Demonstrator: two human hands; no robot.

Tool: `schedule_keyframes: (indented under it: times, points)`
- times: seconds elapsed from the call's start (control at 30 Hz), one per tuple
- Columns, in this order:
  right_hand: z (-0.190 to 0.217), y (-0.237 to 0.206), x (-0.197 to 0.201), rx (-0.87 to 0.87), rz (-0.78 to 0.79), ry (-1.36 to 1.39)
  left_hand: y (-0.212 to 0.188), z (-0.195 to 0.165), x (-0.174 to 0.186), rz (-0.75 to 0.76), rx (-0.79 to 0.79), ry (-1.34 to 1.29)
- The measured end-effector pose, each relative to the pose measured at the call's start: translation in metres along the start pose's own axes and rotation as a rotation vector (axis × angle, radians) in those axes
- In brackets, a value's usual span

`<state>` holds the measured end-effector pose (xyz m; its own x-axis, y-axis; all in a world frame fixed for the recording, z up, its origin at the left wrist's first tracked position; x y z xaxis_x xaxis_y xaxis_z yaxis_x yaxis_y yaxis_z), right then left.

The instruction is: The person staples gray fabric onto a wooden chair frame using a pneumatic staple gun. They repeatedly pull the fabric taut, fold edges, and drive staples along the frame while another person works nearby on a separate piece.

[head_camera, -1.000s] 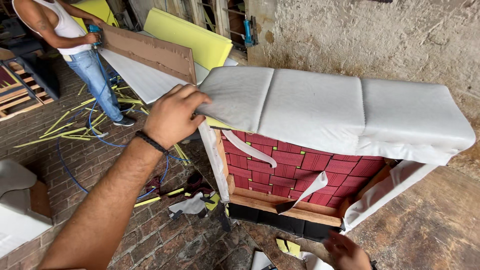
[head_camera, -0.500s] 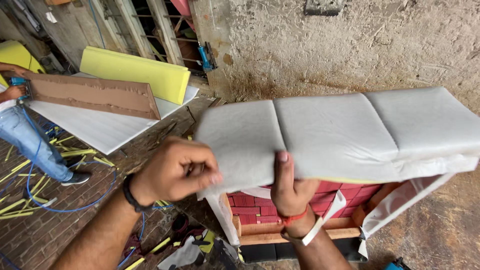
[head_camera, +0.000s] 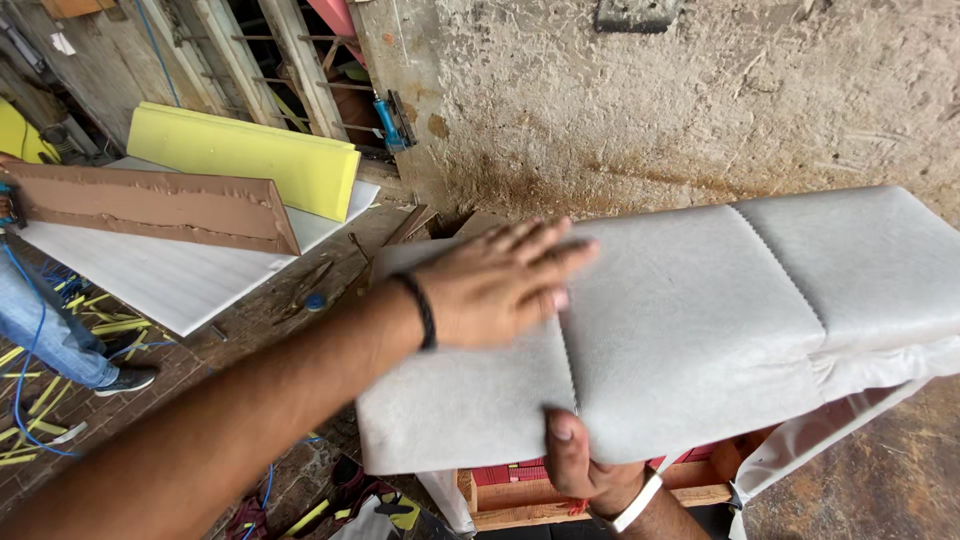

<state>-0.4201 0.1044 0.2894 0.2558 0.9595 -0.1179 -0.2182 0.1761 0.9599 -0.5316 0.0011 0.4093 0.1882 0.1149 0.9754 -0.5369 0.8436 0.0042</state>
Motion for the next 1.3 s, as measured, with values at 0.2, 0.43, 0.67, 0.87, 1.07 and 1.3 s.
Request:
schedule_keyframes:
  times: [0.2,0.43,0.67,0.87,1.07,1.3]
  points:
    - [-0.001,0.009,-0.001,-0.180,0.141,0.165,-0.047,-0.047,0.003,-0.113,-0.072,-0.030]
    - [-0.012,-0.084,-0.037,-0.842,-0.477,0.525,-0.040,-0.035,0.001,0.074,0.086,-0.051]
    - [-0.069,-0.109,-0.029,-0.811,-0.379,0.562,-0.044,-0.040,0.014,0.117,0.194,-0.021]
    - [-0.076,-0.089,-0.037,-0.890,-0.192,0.627,-0.044,-0.045,0.003,0.037,0.281,0.032]
    - [-0.109,-0.129,0.038,-1.197,0.389,0.235,-0.038,-0.048,-0.005,-0.071,0.313,0.137]
    - [-0.037,-0.275,0.286,-1.256,0.674,-1.209,-0.036,-0.053,-0.008,-0.101,0.335,0.175]
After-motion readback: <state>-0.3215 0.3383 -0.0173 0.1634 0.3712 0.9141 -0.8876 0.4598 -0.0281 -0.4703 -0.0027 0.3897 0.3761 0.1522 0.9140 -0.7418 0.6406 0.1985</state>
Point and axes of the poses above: each hand's wrist, its own y-axis towards the middle knuckle, its own x-axis out of the back of the hand, z = x × y, the point moved 4 cm from there along y, towards the middle knuckle, and after that the axes turned 8 degrees about y, right-handed, at the moved point
